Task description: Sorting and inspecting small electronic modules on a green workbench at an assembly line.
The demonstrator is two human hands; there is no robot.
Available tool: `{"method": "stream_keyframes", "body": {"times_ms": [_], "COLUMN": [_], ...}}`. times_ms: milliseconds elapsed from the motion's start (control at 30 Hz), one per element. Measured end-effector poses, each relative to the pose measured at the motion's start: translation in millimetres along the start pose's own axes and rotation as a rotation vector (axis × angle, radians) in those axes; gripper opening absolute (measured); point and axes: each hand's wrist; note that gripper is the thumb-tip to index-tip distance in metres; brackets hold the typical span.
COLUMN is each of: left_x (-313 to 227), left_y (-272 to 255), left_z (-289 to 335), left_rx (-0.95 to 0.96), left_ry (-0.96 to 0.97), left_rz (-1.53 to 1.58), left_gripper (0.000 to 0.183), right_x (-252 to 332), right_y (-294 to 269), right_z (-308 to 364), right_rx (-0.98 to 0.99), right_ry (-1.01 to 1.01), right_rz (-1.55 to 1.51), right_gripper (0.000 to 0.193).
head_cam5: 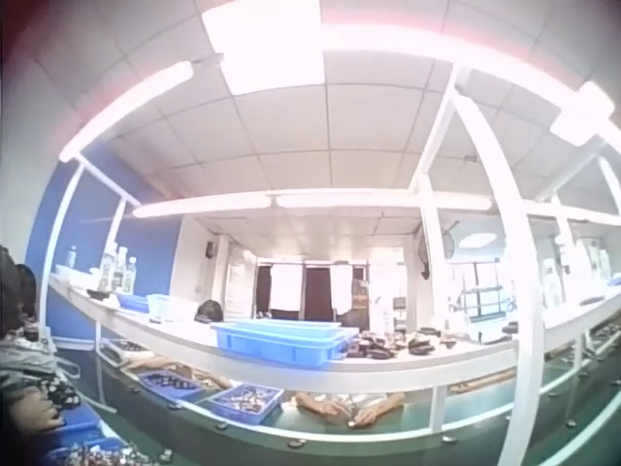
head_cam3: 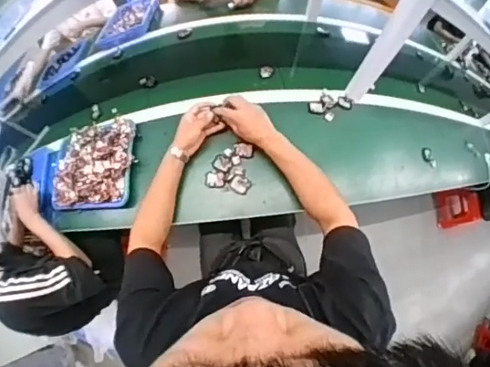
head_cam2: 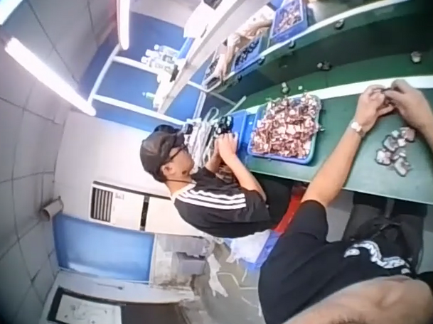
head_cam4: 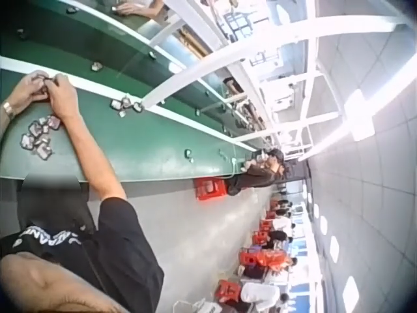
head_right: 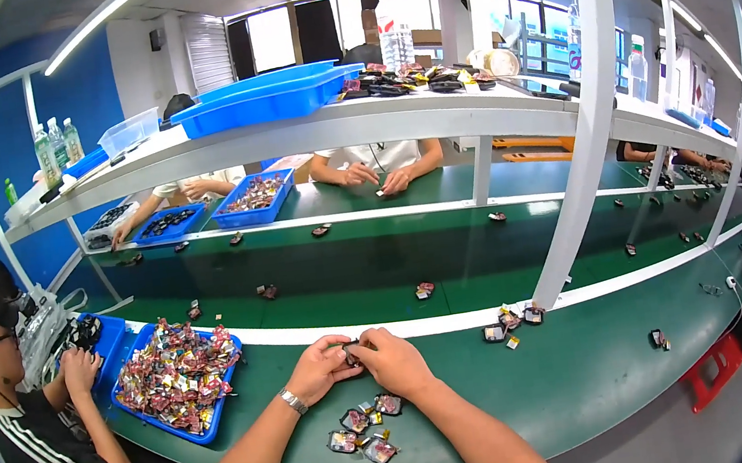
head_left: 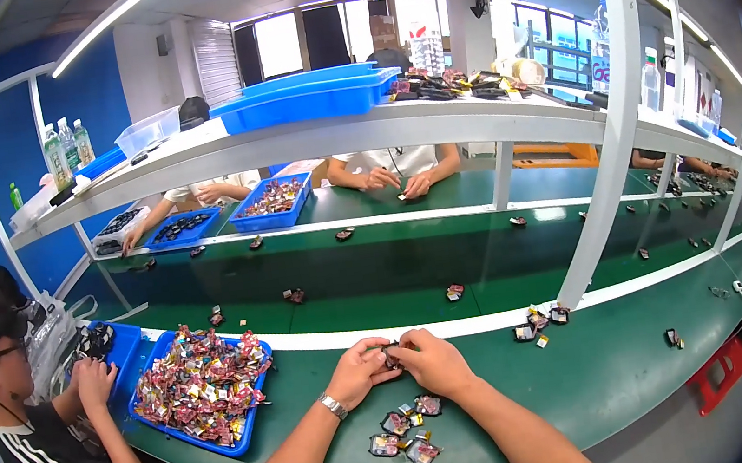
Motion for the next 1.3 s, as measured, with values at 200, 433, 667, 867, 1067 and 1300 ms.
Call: {"method": "stream_keyframes", "body": {"times_ms": [200,433,667,867,1067,1300], "left_x": [0,1,0,0,-1,0], "left_y": [6,6,8,7,3,3], "left_z": [-1,-1,0,-1,1,0], "left_rx": [-0.031,-0.043,-0.029,-0.026,0.101,0.081], "left_ry": [0.020,0.033,0.010,0.016,0.015,0.003], "left_rz": [-0.079,-0.089,-0.176,-0.162,-0.124,-0.126], "left_gripper": [0.026,0.027,0.025,0.028,0.036,0.034], "right_x": [-2,-5,-7,-14,-11,-11], "right_y": [-3,4,-1,3,5,8], "right_z": [-3,-2,0,3,4,5], "right_rx": [-0.086,-0.068,-0.028,-0.023,-0.039,-0.033], "right_ry": [-0.107,-0.134,-0.078,0.006,0.084,0.119], "right_rz": [0.124,0.152,-0.048,-0.214,-0.207,-0.269], "right_gripper": [0.023,0.015,0.016,0.012,0.011,0.010]}}
Point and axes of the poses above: each hand's wrist, its own z-axis away from the middle knuckle, its own y-axis out of the palm, x = y × z, and after that the axes turned 4 degrees about -y, right-handed
